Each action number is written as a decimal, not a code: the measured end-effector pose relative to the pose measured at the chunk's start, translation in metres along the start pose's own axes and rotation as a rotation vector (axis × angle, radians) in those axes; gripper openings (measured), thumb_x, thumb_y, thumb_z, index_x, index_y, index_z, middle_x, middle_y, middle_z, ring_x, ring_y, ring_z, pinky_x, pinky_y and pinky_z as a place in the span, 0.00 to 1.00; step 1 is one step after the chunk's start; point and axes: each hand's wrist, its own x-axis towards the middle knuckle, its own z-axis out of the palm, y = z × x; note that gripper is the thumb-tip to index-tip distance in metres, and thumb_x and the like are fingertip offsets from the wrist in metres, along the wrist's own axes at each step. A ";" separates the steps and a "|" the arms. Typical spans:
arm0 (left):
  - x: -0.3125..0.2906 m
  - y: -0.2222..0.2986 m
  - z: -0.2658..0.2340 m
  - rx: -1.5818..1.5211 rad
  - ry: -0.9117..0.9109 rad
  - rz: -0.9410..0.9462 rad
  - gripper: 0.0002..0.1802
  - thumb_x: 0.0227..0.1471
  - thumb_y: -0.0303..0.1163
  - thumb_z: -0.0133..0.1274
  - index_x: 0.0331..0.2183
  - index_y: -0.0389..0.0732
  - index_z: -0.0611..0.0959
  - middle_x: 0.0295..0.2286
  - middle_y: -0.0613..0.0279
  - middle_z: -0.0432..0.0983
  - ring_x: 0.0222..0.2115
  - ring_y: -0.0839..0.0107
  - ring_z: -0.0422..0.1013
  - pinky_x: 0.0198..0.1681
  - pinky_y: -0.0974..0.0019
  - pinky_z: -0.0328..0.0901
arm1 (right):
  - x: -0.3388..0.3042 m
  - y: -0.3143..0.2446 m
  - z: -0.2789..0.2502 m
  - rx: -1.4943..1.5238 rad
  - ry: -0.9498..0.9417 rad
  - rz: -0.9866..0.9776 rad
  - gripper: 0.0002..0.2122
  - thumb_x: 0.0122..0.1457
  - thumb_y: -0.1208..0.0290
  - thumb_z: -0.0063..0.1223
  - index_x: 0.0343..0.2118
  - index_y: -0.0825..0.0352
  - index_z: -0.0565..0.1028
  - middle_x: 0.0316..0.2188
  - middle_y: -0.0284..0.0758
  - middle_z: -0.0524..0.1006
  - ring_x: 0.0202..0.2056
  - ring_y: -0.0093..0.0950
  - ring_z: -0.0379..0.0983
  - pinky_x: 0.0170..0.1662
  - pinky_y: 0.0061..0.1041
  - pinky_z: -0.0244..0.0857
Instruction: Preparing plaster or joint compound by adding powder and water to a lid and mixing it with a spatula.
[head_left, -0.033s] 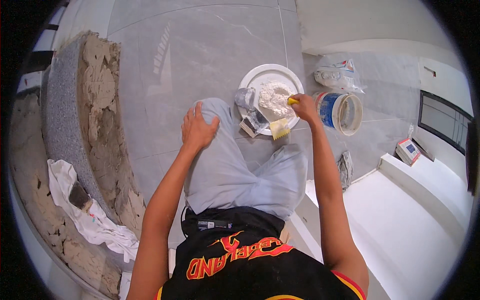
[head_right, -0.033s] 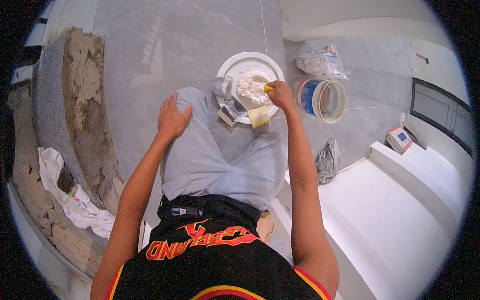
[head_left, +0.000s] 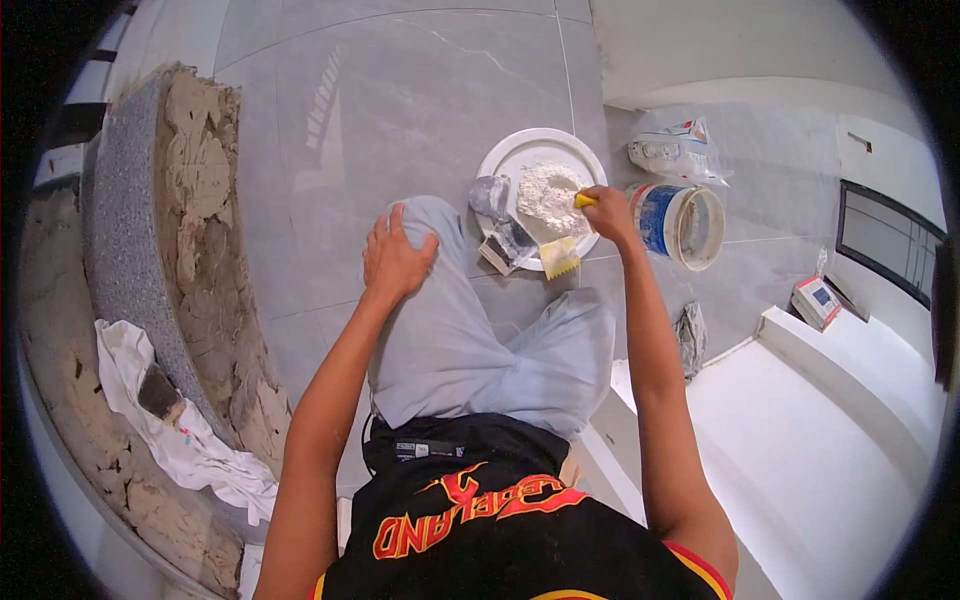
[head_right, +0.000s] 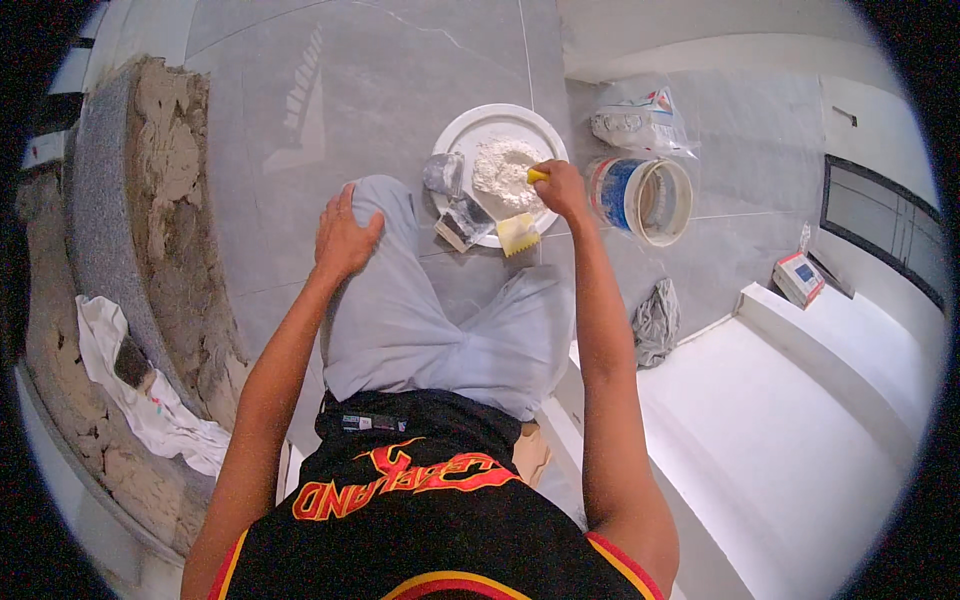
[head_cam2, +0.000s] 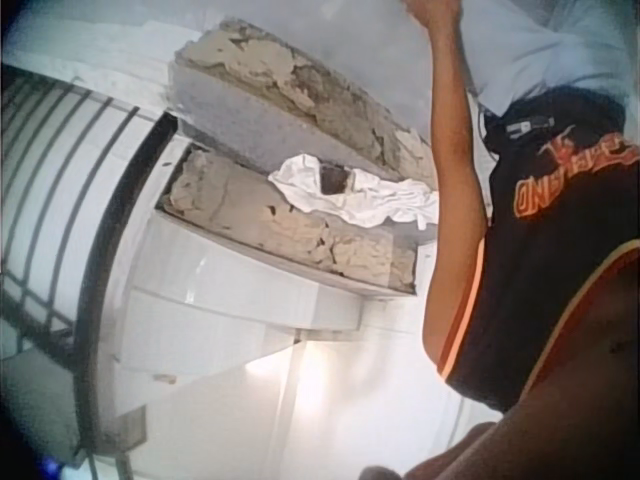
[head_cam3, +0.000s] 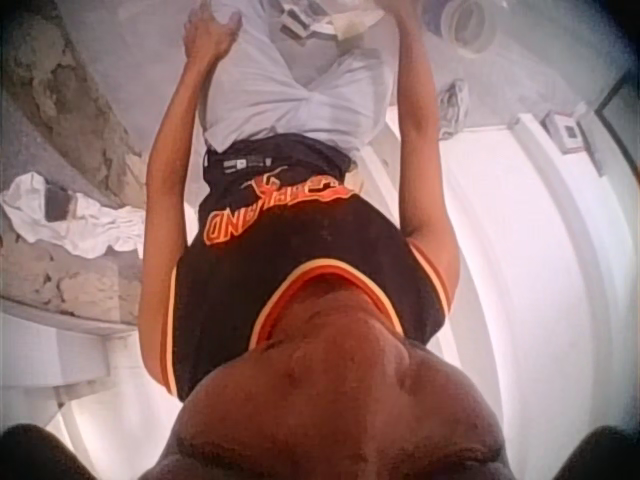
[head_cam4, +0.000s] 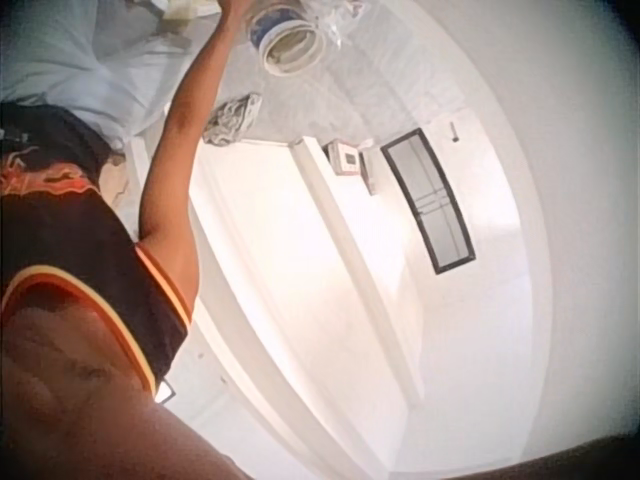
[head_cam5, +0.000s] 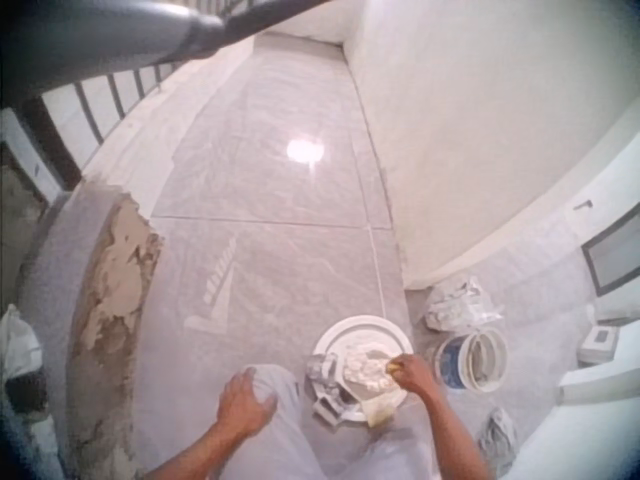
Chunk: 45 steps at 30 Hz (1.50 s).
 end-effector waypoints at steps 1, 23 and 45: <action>0.001 0.000 0.000 0.006 -0.005 -0.007 0.40 0.43 0.49 0.48 0.55 0.40 0.57 0.52 0.45 0.55 0.53 0.51 0.52 0.54 0.56 0.50 | 0.001 -0.002 -0.001 -0.018 0.026 -0.055 0.13 0.39 0.70 0.48 0.30 0.64 0.78 0.31 0.43 0.75 0.34 0.41 0.72 0.41 0.33 0.65; 0.099 0.074 0.080 0.460 0.004 0.611 0.43 0.21 0.37 0.66 0.45 0.42 0.67 0.43 0.55 0.63 0.47 0.57 0.58 0.49 0.41 0.51 | -0.006 -0.010 -0.025 0.264 -0.110 0.122 0.20 0.43 0.59 0.59 0.34 0.72 0.74 0.27 0.41 0.76 0.30 0.29 0.73 0.36 0.26 0.64; 0.128 0.100 0.070 0.443 0.083 0.693 0.45 0.25 0.35 0.64 0.50 0.45 0.64 0.47 0.54 0.61 0.49 0.58 0.57 0.49 0.44 0.51 | -0.002 -0.009 -0.004 0.307 -0.132 0.050 0.15 0.41 0.71 0.53 0.35 0.65 0.76 0.32 0.41 0.76 0.35 0.34 0.73 0.41 0.26 0.64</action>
